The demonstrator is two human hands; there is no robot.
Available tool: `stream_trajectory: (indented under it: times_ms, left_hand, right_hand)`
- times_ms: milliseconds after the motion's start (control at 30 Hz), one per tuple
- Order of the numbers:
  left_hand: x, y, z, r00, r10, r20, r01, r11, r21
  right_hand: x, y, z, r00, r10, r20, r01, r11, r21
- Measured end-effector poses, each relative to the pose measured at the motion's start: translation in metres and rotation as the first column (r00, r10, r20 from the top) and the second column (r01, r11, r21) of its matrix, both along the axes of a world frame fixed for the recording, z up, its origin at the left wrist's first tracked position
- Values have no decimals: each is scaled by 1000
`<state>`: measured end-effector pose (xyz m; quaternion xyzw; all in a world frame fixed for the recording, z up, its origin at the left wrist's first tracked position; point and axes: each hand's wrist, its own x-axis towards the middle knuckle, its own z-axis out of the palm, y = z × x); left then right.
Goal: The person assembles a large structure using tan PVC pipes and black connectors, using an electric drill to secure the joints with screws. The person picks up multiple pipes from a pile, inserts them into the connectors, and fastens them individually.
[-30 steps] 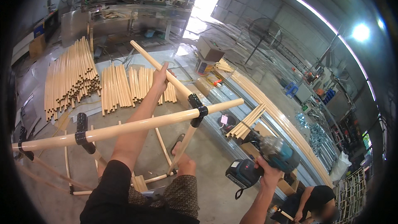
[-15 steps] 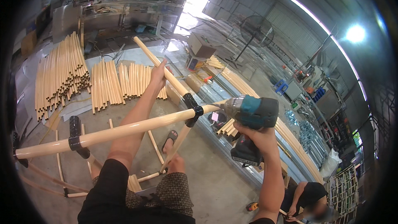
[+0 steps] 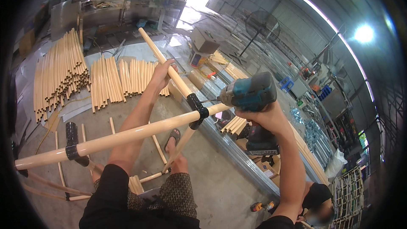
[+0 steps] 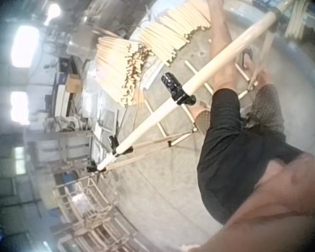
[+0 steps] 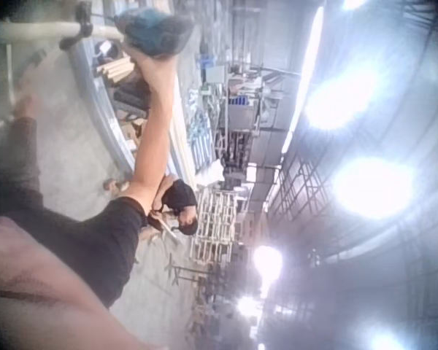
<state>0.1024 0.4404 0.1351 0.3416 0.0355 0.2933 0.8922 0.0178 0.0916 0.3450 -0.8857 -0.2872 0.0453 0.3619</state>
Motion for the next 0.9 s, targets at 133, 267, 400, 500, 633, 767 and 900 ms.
stream_trajectory:
  times_ms: [133, 267, 400, 500, 633, 767, 900]
  left_hand:
    - [-2, -13, 3, 994, -81, 76, 89, 990, -111]
    - [5, -16, -2, 967, -116, 229, 182, 938, -296]
    - [13, -18, -3, 957, -162, 240, 239, 909, -341]
    - [15, -26, 0, 951, -189, 243, 265, 903, -337]
    - [15, -31, 4, 928, -206, 309, 318, 870, -377]
    - [13, -33, 8, 955, -185, 231, 269, 869, -414]
    - [3, -42, 16, 974, -158, 160, 212, 880, -426]
  right_hand:
    - [-6, 4, 11, 999, -44, 9, 44, 998, -36]
    - [-2, 3, 12, 1000, -18, -2, 18, 999, -29]
    - [-1, 9, 15, 999, -16, 43, 20, 995, -94]
    - [3, 10, 18, 999, -24, 28, 28, 992, -125]
    - [10, 20, 30, 999, 24, -45, -32, 984, -178]
    - [19, 29, 41, 989, 86, -120, -110, 972, -206]
    - [19, 25, 41, 987, 137, -89, -154, 960, -235]
